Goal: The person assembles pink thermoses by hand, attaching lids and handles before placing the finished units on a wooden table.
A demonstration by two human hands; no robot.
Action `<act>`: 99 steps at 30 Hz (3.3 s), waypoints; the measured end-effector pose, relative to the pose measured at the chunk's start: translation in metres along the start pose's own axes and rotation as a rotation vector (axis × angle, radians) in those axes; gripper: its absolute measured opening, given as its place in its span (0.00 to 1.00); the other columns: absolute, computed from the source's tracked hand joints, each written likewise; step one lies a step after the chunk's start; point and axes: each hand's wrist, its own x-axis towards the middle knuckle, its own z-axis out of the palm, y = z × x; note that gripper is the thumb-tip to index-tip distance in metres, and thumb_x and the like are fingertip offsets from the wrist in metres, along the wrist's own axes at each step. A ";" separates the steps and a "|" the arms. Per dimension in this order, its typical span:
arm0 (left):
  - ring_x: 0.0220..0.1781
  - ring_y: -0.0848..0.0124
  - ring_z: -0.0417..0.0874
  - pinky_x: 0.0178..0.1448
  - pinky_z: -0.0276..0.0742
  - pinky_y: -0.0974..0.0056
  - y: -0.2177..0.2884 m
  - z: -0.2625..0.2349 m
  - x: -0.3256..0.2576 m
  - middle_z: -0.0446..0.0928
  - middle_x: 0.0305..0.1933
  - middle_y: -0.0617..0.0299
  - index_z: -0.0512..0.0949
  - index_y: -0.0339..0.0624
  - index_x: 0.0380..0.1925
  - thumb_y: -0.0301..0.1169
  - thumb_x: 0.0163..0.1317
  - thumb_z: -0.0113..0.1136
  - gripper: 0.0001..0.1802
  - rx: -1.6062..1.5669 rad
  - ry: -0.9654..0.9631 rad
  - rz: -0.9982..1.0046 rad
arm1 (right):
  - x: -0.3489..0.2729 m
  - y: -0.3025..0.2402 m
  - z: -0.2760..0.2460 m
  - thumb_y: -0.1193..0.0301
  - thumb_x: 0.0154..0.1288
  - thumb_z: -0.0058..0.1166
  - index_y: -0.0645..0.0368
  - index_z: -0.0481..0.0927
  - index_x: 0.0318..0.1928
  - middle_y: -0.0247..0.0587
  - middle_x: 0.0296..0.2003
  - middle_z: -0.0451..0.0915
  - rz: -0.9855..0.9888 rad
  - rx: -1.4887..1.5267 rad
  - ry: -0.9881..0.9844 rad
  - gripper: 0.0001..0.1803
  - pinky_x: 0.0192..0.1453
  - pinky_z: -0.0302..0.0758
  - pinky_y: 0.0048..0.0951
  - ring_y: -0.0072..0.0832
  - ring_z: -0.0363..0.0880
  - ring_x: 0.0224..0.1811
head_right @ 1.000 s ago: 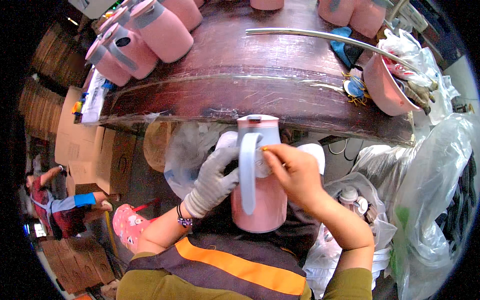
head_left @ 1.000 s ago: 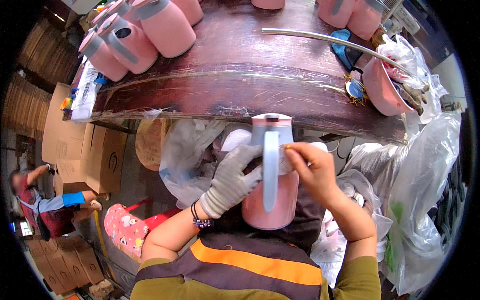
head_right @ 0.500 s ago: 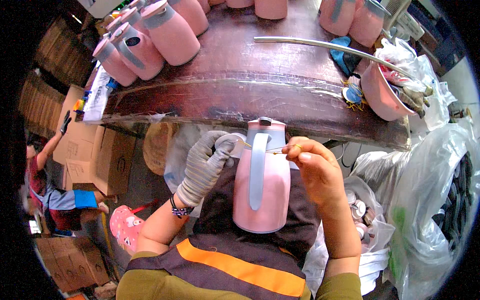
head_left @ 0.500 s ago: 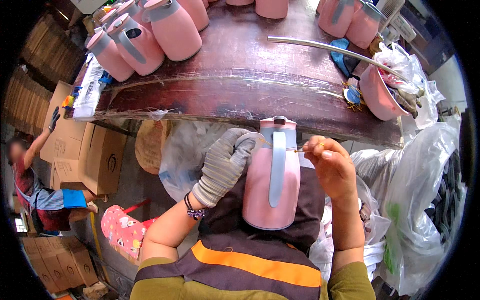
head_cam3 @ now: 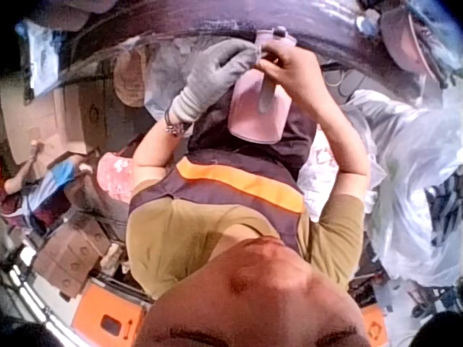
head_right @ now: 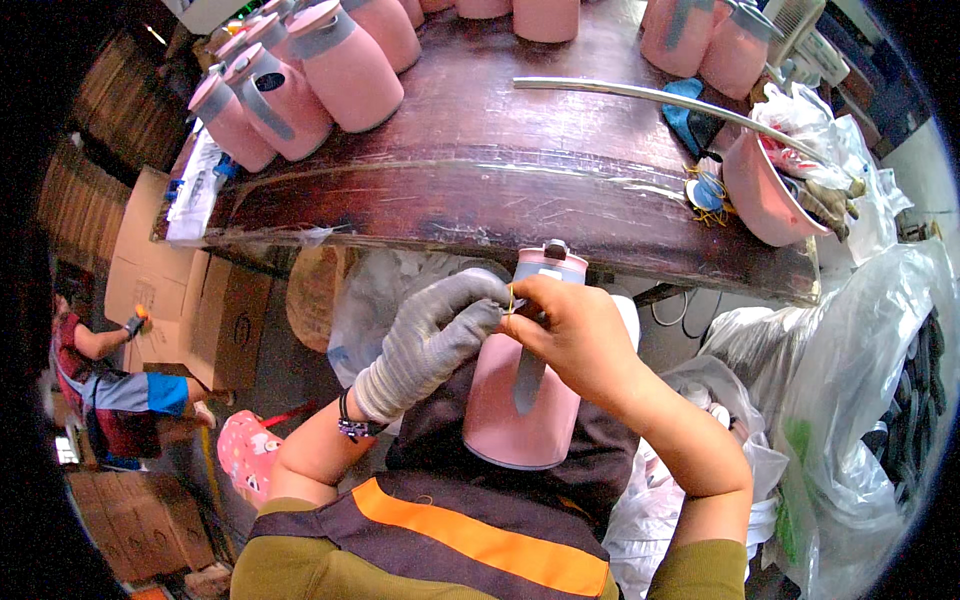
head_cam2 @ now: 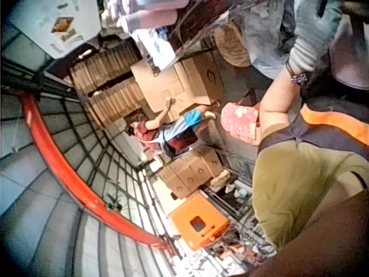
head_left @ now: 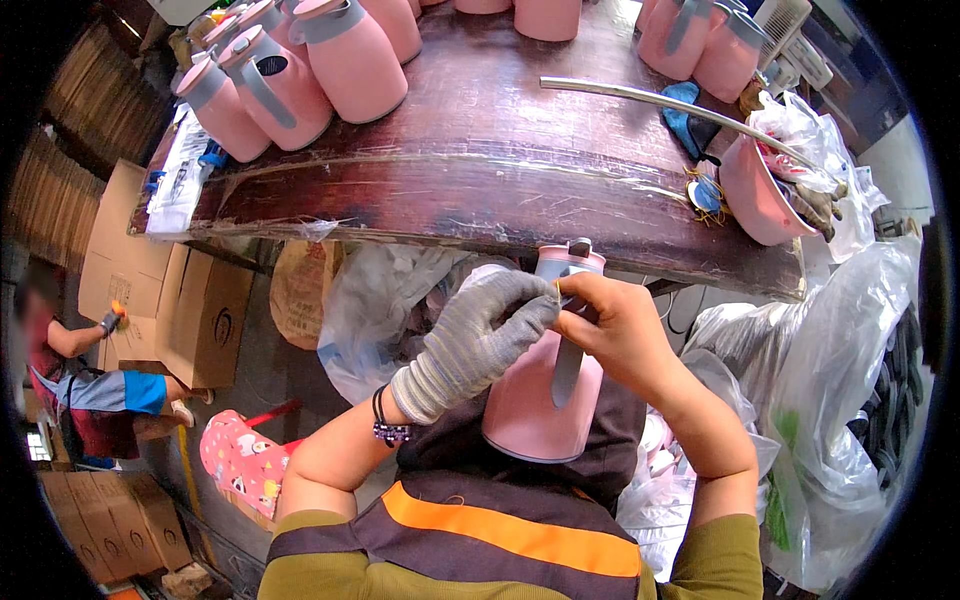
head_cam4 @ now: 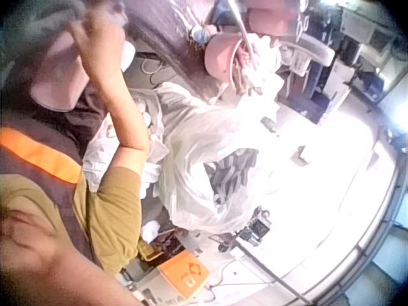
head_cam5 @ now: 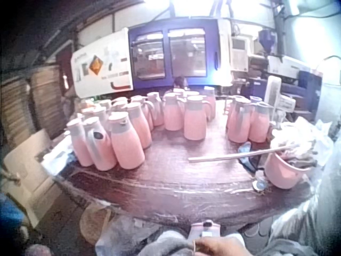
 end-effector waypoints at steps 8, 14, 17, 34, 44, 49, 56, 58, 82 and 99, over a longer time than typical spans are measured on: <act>0.35 0.80 0.73 0.40 0.70 0.73 0.007 0.001 0.006 0.74 0.32 0.68 0.76 0.38 0.36 0.28 0.60 0.61 0.07 -0.176 0.132 -0.179 | -0.008 0.001 0.011 0.72 0.59 0.57 0.64 0.80 0.40 0.46 0.31 0.83 0.115 0.212 0.182 0.10 0.34 0.77 0.29 0.29 0.83 0.31; 0.38 0.79 0.78 0.41 0.75 0.74 -0.005 -0.003 -0.006 0.77 0.40 0.65 0.76 0.40 0.43 0.38 0.66 0.53 0.14 -0.626 -0.109 -0.586 | -0.013 0.017 -0.020 0.66 0.67 0.54 0.61 0.81 0.36 0.22 0.16 0.68 0.297 0.711 0.458 0.10 0.19 0.53 0.15 0.09 0.60 0.15; 0.42 0.78 0.78 0.45 0.75 0.71 0.027 0.004 0.005 0.77 0.45 0.66 0.74 0.45 0.50 0.42 0.66 0.53 0.18 -0.670 -0.440 -0.706 | -0.013 0.014 -0.009 0.62 0.66 0.55 0.58 0.81 0.39 0.24 0.17 0.71 0.411 0.883 0.133 0.12 0.18 0.55 0.15 0.09 0.62 0.16; 0.44 0.75 0.76 0.49 0.74 0.68 0.061 -0.092 -0.054 0.77 0.44 0.61 0.71 0.35 0.49 0.32 0.64 0.58 0.17 -0.494 0.064 -0.239 | -0.003 0.024 -0.046 0.58 0.74 0.38 0.66 0.70 0.56 0.39 0.26 0.79 0.122 1.361 0.084 0.23 0.21 0.67 0.19 0.19 0.70 0.16; 0.41 0.71 0.80 0.46 0.75 0.65 -0.073 -0.185 0.051 0.80 0.40 0.59 0.75 0.39 0.46 0.28 0.61 0.60 0.13 0.359 0.414 -0.026 | 0.144 0.010 -0.092 0.64 0.66 0.52 0.62 0.78 0.49 0.36 0.39 0.80 -0.021 0.446 0.317 0.16 0.31 0.69 0.18 0.19 0.77 0.33; 0.39 0.69 0.78 0.46 0.74 0.65 -0.087 -0.208 0.082 0.79 0.38 0.58 0.75 0.36 0.46 0.31 0.64 0.57 0.13 0.395 0.599 -0.078 | 0.240 0.117 -0.199 0.61 0.64 0.54 0.56 0.75 0.56 0.33 0.44 0.79 0.202 0.204 0.571 0.22 0.39 0.69 0.23 0.22 0.78 0.41; 0.31 0.76 0.79 0.36 0.75 0.72 -0.117 -0.193 0.034 0.80 0.34 0.61 0.77 0.37 0.42 0.33 0.65 0.55 0.11 0.092 0.766 -0.572 | 0.351 0.214 -0.278 0.60 0.61 0.57 0.62 0.74 0.52 0.44 0.44 0.79 0.475 0.239 0.775 0.23 0.38 0.74 0.27 0.28 0.79 0.36; 0.32 0.75 0.79 0.38 0.77 0.69 -0.114 -0.186 0.022 0.79 0.36 0.60 0.75 0.38 0.43 0.33 0.65 0.57 0.11 0.081 0.735 -0.503 | 0.368 0.222 -0.272 0.59 0.63 0.55 0.62 0.76 0.48 0.43 0.39 0.80 0.390 0.397 0.816 0.21 0.37 0.74 0.27 0.27 0.78 0.33; 0.56 0.65 0.70 0.62 0.65 0.59 0.066 0.031 0.031 0.69 0.54 0.56 0.63 0.38 0.62 0.47 0.41 0.74 0.49 -0.087 -0.240 -0.073 | -0.147 0.032 -0.207 0.65 0.67 0.50 0.59 0.79 0.40 0.43 0.33 0.80 0.051 -0.198 0.757 0.11 0.42 0.74 0.31 0.36 0.79 0.36; 0.54 0.72 0.68 0.59 0.65 0.64 0.027 0.078 0.070 0.68 0.53 0.62 0.62 0.43 0.63 0.41 0.56 0.64 0.36 -0.399 -0.228 -0.371 | -0.410 0.310 -0.386 0.53 0.56 0.55 0.69 0.80 0.44 0.58 0.37 0.82 1.704 -0.392 0.504 0.28 0.38 0.78 0.38 0.43 0.83 0.34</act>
